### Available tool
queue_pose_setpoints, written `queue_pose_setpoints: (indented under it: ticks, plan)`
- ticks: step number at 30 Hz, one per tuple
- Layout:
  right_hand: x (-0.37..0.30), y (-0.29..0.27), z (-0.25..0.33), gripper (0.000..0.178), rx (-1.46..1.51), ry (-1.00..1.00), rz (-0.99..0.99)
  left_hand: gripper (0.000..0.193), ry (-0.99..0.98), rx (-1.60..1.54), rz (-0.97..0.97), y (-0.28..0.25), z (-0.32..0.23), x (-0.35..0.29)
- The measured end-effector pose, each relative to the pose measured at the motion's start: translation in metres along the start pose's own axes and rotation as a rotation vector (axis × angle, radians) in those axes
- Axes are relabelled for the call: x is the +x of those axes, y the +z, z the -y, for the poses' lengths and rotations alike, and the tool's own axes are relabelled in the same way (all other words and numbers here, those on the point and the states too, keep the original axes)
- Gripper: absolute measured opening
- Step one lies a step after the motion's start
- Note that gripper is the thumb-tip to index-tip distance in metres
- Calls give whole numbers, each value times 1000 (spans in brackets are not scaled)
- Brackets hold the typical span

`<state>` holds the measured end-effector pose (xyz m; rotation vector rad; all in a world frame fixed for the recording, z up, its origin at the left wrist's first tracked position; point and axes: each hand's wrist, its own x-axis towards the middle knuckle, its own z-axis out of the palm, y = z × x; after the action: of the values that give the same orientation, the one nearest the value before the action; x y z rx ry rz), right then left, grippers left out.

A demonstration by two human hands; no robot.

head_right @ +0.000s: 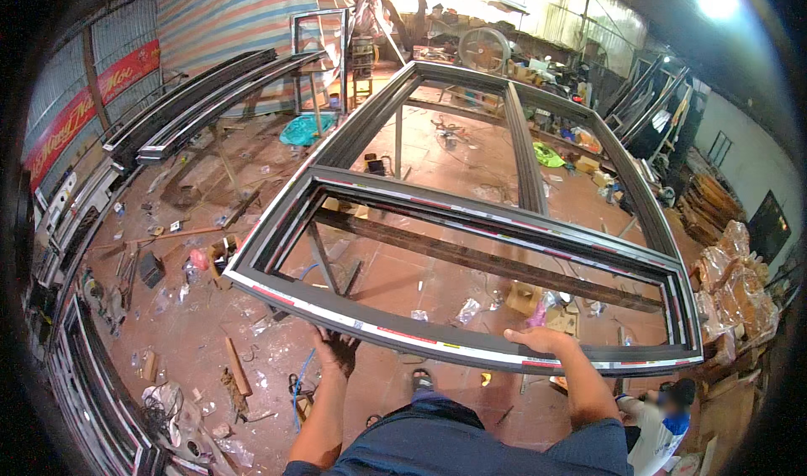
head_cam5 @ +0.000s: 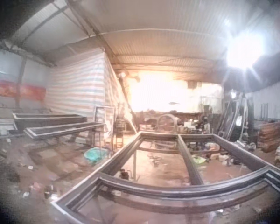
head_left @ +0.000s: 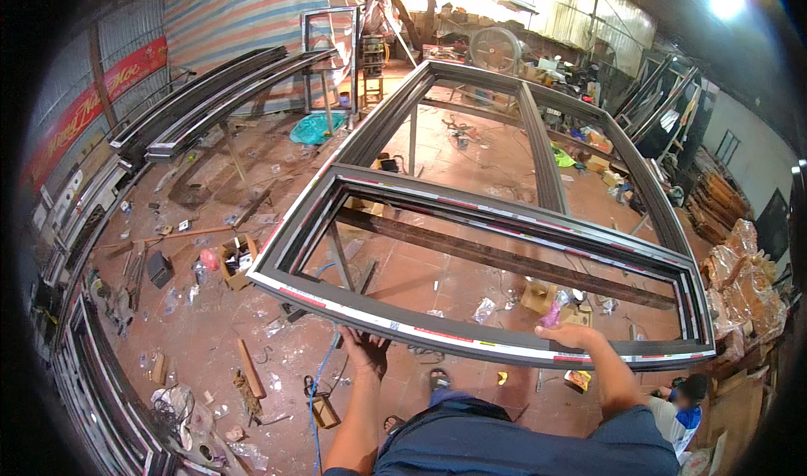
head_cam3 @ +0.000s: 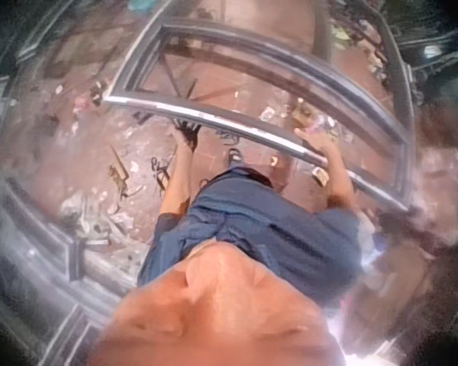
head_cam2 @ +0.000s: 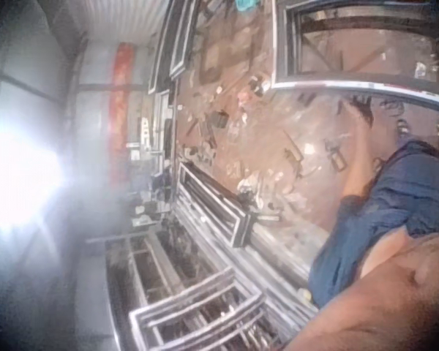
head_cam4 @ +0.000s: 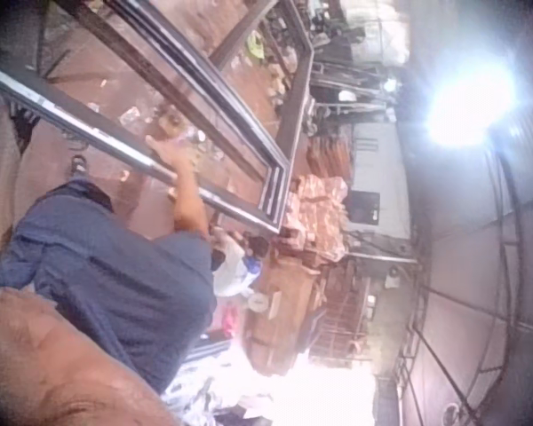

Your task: The person assembles a window frame by cutting aluminum profiles with a miter saw, then fitting and tapping the pieces together using a wooden mallet. The person aligns the frame corners and secures them by hand, then lifts and repositions the assembled frame on the workshop floor.

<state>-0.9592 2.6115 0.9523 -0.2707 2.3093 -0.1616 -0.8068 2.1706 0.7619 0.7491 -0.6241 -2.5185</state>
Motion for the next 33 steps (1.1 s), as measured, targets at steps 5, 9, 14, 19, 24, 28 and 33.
queue_pose_setpoints:
  ticks: [5, 9, 14, 19, 24, 28, 33]
  plan:
    - [27, 0, -18, 104, 34, -126, 195, 80, 6, 142, 117, 8, 13, -32]
    - [49, 2, -29, 110, 137, -20, 277, 80, -46, 296, 92, 15, 37, -45]
    - [37, -13, -15, 111, 116, -26, 379, 104, -100, 236, 90, 33, 71, -57]
    - [71, 2, -59, 109, -17, -227, 392, 99, -18, 127, -87, 66, 86, -81]
    - [88, 12, -73, 101, -18, -374, 455, 87, 11, 98, -83, 41, 108, -74]
    - [84, 15, -79, 109, 43, -444, 391, 83, 60, 92, -77, 64, 113, -88]
    - [73, 6, -74, 95, -8, -480, 240, 79, 26, 68, -96, 54, 134, -88]
